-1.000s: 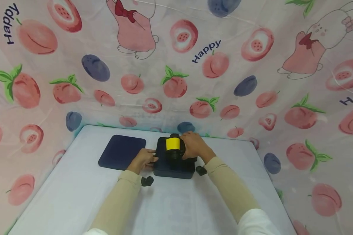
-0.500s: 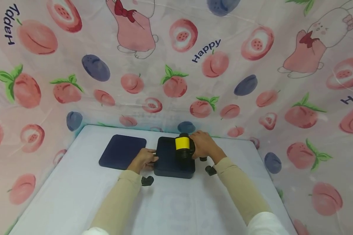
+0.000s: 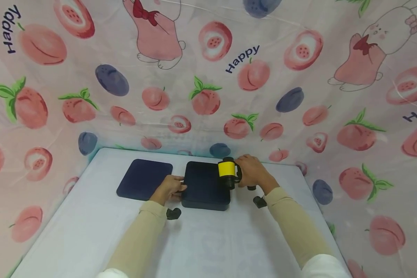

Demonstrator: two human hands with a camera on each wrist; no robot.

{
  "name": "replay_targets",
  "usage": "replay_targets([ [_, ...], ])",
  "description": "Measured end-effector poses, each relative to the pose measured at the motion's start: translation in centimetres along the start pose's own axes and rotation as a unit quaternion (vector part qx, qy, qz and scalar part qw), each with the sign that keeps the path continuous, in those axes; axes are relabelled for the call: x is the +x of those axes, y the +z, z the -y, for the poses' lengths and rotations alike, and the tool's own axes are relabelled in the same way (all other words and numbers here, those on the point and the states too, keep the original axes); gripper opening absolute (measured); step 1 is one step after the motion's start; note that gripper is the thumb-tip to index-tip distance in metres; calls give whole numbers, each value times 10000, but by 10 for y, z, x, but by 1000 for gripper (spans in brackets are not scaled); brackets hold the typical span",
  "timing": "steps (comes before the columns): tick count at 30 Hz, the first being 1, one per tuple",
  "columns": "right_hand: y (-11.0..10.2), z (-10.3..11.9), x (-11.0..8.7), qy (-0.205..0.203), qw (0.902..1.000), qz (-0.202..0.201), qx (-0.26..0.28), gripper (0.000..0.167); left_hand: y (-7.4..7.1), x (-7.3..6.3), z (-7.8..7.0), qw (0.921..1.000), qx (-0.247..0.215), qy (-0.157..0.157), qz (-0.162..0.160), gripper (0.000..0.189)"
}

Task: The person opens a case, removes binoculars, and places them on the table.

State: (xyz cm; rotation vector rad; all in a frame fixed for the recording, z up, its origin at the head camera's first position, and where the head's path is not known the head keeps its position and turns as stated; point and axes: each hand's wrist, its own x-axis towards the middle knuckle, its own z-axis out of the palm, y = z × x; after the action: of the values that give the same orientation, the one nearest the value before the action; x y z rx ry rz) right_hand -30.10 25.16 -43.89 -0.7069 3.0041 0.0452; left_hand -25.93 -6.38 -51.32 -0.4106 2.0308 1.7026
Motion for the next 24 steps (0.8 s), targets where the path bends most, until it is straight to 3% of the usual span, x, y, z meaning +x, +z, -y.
replay_targets([
  [17, 4, -38, -26, 368, 9991, 31, 193, 95, 0, 1, -1, 10000, -38, -32, 51, 59],
  [24, 8, -47, -33, 289, 9992, -79, 265, 88, -2, -2, -1, 9999, -39, -112, 2, 60],
])
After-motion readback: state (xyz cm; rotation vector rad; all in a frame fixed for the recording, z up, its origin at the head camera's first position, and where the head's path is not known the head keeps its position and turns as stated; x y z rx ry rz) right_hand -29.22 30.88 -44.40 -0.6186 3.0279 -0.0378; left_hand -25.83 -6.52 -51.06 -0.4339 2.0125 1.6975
